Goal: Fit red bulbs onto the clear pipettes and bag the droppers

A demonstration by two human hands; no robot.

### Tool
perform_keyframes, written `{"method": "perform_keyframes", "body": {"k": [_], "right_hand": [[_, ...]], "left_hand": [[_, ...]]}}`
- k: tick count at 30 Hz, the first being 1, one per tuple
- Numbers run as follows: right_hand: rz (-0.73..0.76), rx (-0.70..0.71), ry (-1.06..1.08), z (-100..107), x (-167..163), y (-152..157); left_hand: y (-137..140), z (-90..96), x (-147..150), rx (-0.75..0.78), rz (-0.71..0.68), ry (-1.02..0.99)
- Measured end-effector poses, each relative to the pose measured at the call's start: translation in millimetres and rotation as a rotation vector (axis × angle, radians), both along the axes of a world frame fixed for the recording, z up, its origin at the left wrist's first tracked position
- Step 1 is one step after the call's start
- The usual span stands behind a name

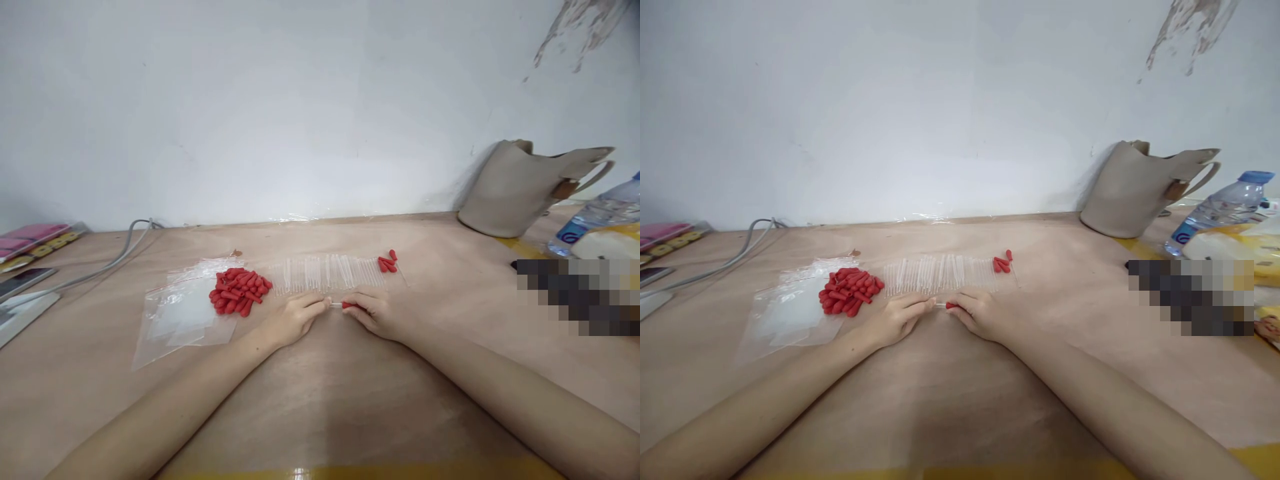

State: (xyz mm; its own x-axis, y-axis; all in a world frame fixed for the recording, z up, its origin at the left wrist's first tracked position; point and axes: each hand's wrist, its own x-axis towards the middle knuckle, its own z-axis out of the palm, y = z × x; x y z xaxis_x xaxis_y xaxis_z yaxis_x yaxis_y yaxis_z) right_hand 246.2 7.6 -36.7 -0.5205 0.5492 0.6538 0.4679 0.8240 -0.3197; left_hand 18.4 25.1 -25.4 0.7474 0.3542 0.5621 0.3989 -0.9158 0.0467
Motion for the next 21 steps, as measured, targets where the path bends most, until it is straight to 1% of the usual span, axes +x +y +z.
{"method": "perform_keyframes", "body": {"k": [2,4,6,9,12,14,17,21], "right_hand": [[-0.015,0.045,-0.034,-1.0,-0.8,0.8],[-0.027,0.061,-0.056,-1.2,-1.1,1.9],[-0.036,0.025,-0.047,-0.1,-0.7,3.3],[-0.044,-0.094,0.025,2.3,2.6,5.1],[-0.075,-0.180,0.065,4.6,8.7,5.8],[-0.097,-0.203,0.046,5.9,12.1,5.4],[-0.079,-0.209,0.022,6.3,12.7,4.3],[-0.059,-0.229,0.067,2.4,8.0,3.6]], "left_hand": [[-1.8,1.2,1.0,0.047,0.014,0.041],[-3.8,2.4,2.9,0.064,0.031,0.069],[-5.2,3.0,4.9,0.035,0.057,0.046],[-4.9,2.9,5.9,-0.044,0.124,-0.044],[-3.1,3.3,3.9,-0.079,0.174,-0.084],[-2.6,3.8,2.1,-0.096,0.172,-0.078],[-3.0,3.8,0.1,-0.124,0.152,-0.075],[-3.6,1.4,-0.6,-0.150,0.138,-0.093]]}}
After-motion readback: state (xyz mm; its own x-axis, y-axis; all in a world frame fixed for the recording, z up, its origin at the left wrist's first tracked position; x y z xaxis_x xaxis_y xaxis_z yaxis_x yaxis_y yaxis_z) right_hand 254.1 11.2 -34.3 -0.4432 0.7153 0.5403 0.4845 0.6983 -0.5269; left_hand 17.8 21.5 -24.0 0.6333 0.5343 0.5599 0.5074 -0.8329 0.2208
